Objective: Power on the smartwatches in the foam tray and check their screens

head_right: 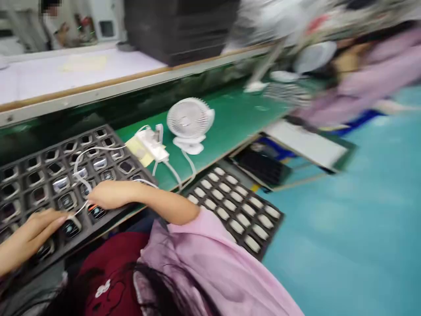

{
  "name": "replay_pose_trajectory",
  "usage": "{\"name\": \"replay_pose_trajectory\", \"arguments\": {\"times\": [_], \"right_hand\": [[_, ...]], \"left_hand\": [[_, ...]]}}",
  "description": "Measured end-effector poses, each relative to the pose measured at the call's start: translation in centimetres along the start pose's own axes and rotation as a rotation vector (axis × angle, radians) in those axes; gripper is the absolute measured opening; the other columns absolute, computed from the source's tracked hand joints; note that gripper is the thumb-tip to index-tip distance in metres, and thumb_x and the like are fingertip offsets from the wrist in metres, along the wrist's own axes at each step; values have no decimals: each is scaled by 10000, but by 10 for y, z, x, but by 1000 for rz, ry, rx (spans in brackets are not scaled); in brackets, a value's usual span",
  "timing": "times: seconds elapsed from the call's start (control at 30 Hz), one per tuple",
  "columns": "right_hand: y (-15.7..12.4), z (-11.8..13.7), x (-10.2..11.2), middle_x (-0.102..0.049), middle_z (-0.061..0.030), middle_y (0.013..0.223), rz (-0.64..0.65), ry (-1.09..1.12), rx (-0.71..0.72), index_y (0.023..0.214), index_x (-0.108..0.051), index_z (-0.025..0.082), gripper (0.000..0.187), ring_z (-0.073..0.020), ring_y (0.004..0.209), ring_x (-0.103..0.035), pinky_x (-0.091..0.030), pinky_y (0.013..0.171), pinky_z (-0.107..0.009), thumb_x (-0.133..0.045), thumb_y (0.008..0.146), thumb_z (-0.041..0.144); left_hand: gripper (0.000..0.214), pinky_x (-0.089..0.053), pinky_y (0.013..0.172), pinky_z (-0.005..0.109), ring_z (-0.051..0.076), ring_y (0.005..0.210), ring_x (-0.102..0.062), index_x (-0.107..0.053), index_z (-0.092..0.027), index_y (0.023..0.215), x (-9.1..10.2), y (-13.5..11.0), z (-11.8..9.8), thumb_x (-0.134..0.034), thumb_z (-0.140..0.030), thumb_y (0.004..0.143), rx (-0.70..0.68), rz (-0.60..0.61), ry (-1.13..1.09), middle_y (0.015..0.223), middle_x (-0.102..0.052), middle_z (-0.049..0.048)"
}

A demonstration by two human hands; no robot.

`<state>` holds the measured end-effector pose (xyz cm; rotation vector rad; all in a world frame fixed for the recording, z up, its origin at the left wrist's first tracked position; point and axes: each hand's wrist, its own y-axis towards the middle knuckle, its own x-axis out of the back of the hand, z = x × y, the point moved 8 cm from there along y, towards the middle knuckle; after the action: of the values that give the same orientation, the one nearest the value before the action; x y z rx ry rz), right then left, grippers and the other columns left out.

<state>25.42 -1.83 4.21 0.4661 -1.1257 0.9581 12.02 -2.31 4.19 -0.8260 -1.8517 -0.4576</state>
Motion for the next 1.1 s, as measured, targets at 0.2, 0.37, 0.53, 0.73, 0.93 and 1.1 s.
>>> {"name": "replay_pose_trajectory", "arguments": {"times": [0.2, 0.37, 0.53, 0.73, 0.93, 1.1], "right_hand": [[-2, -6, -6, -720, -116, 975, -107, 118, 35, 969, -687, 100, 309, -224, 918, -658, -475, 869, -345, -399, 1055, 173], [-5, -9, -10, -710, -115, 1043, -158, 234, 54, 1046, -685, 115, 287, -232, 982, -650, -486, 912, -379, -409, 1050, 195], [-20, -18, 10, -683, -118, 1005, -531, 241, -18, 1069, -643, 134, 184, -228, 947, -639, -519, 876, -397, -474, 1013, 180], [-34, 23, 18, -557, -189, 1344, -664, 169, 144, 1164, -548, 150, 219, -227, 1242, -555, -511, 975, -400, -380, 1026, 124], [4, 28, -10, -610, -141, 1238, -333, 10, 66, 1088, -552, 148, 137, -232, 1053, -627, -528, 884, -372, -483, 985, 91], [25, 33, -18, -656, -89, 969, -249, -122, 19, 958, -579, 187, 76, -243, 887, -626, -532, 825, -375, -541, 967, 122]], "left_hand": [[441, -392, 939, 375, 221, 984, -606, -694, -248, 1170, -9, 0, 3, -312, -428, 1043, 155, 164, -117, 1100, -734, 52], [425, -379, 899, 364, 221, 924, -601, -726, -239, 1049, -10, 0, 0, -356, -447, 1033, 148, 171, -133, 977, -741, 35], [297, -435, 795, 334, 206, 814, -649, -728, -222, 1015, 4, -4, 9, -536, -442, 961, 270, -71, -177, 932, -756, 36], [202, -409, 813, 381, 205, 797, -654, -693, -235, 910, 30, -11, -36, -524, -321, 978, 117, -387, 42, 865, -750, 8], [205, -513, 743, 335, 186, 810, -680, -693, -230, 953, 49, -11, -79, -518, -326, 996, -51, -376, -113, 893, -755, 33], [273, -600, 795, 417, 217, 686, -698, -708, -384, 1138, 74, -34, -120, -526, -483, 961, -246, -391, -293, 756, -744, -2]]}}
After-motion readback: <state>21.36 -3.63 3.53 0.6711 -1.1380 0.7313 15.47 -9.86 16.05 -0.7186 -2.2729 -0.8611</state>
